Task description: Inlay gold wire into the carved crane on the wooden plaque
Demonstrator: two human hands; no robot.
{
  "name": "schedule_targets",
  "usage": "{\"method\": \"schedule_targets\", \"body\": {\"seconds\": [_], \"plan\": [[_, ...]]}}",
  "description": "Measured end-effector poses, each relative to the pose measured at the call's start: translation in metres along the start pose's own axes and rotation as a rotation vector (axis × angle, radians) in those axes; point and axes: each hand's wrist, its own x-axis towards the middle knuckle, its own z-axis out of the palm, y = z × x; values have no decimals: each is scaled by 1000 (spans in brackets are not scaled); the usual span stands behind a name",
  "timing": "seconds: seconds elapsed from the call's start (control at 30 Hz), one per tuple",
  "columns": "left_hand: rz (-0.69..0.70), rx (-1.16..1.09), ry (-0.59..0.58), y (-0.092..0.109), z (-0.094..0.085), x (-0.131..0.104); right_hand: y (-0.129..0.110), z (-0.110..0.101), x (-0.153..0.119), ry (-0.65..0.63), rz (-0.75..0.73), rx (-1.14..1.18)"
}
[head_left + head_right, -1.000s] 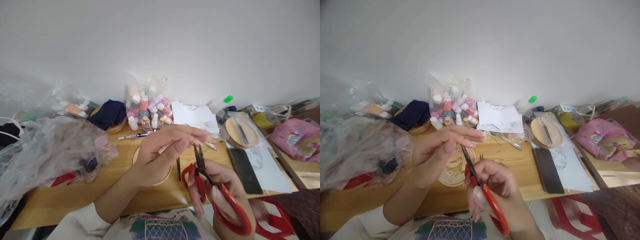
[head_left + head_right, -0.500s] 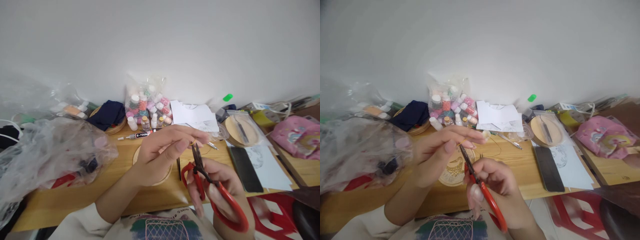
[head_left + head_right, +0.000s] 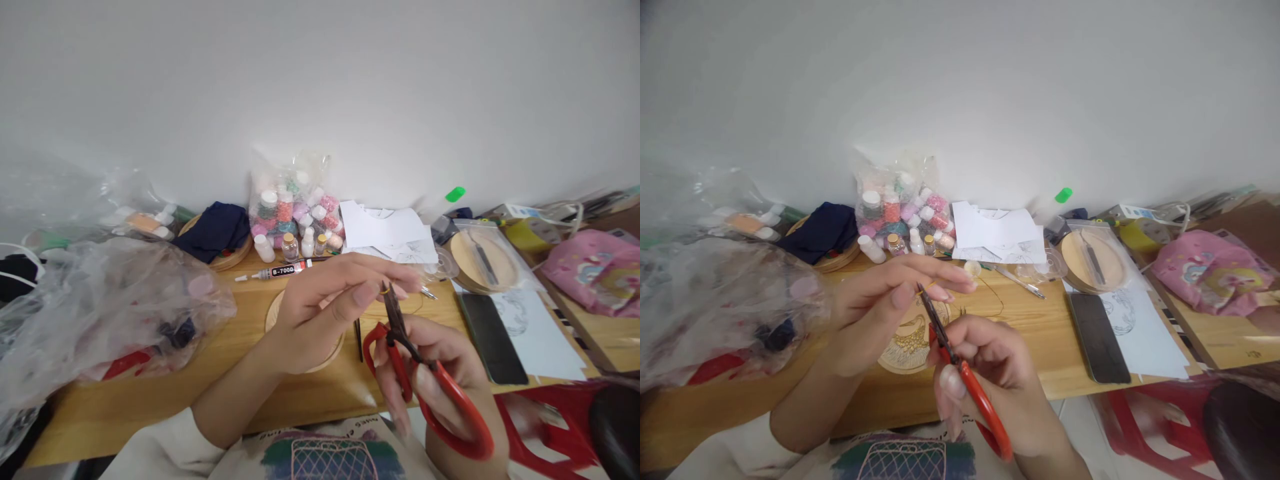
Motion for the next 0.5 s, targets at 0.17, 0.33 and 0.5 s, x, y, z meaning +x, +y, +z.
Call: {"method": "schedule_targets", "body": {"seconds": [0.17, 0.33, 0.5], "plan": [[-22, 20, 3, 1, 0, 0, 1, -2, 0, 19, 2, -15], [-16, 23, -2, 1, -1, 1, 1, -4, 1, -12, 7, -9], [-9, 21, -3, 1, 0, 1, 1, -4, 1, -13, -3, -12]]}}
